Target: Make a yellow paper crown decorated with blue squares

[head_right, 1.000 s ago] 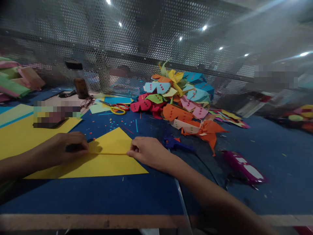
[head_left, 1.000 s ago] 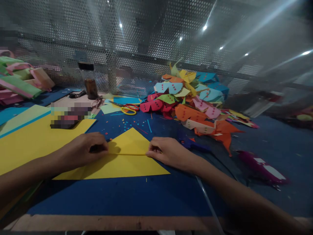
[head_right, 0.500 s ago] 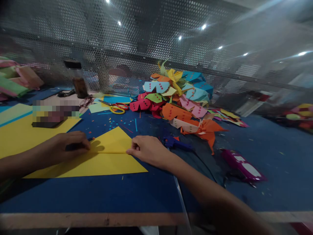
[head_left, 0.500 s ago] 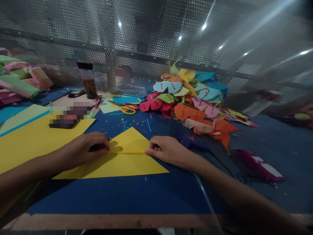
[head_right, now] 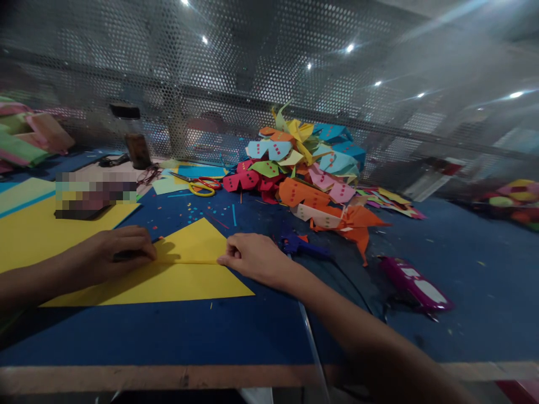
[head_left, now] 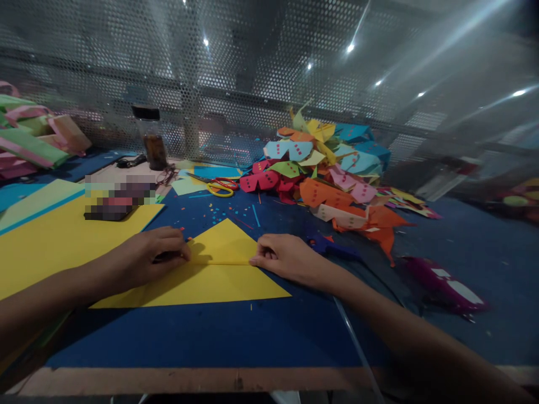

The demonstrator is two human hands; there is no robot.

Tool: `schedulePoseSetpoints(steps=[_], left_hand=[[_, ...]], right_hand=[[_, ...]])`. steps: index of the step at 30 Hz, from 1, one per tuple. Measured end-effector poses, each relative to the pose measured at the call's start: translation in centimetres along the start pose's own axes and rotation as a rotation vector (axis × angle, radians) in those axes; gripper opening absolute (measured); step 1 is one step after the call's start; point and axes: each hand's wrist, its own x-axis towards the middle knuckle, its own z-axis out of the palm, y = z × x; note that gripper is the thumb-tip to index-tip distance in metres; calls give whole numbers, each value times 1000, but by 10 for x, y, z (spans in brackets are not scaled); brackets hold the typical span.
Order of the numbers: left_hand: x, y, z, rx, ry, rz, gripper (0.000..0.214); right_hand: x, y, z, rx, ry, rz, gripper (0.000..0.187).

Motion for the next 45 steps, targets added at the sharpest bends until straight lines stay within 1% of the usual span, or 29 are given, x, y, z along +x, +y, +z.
schedulePoseSetpoints(steps=[5, 9, 13, 17, 20, 24, 37, 41, 45], left_hand=[[1, 2, 0, -14, 13, 16, 25], [1, 4, 0, -38, 4, -5, 25], [1, 4, 0, -53, -6, 5, 26], [0, 4, 0, -62, -11, -21, 25], [0, 3, 2, -64, -6, 4, 27], [-1, 3, 3, -13, 12, 50, 32], [-2, -1, 7, 147, 6, 110, 44], [-2, 5, 4, 199, -21, 116, 44], [-3, 19, 0, 305, -51, 150, 46]], right_hand=[[1, 1, 0, 12, -6, 13, 23], [1, 2, 0, 24, -13, 17, 22], [1, 1, 0, 32, -9, 12, 22], [1, 1, 0, 38, -12, 9, 21], [1, 3, 1, 37, -10, -5, 21], [1, 3, 0, 34, -9, -8, 21], [1, 3, 0, 26, -16, -5, 22], [2, 3, 0, 26, -21, -1, 22], [2, 3, 0, 22, -21, -9, 21]])
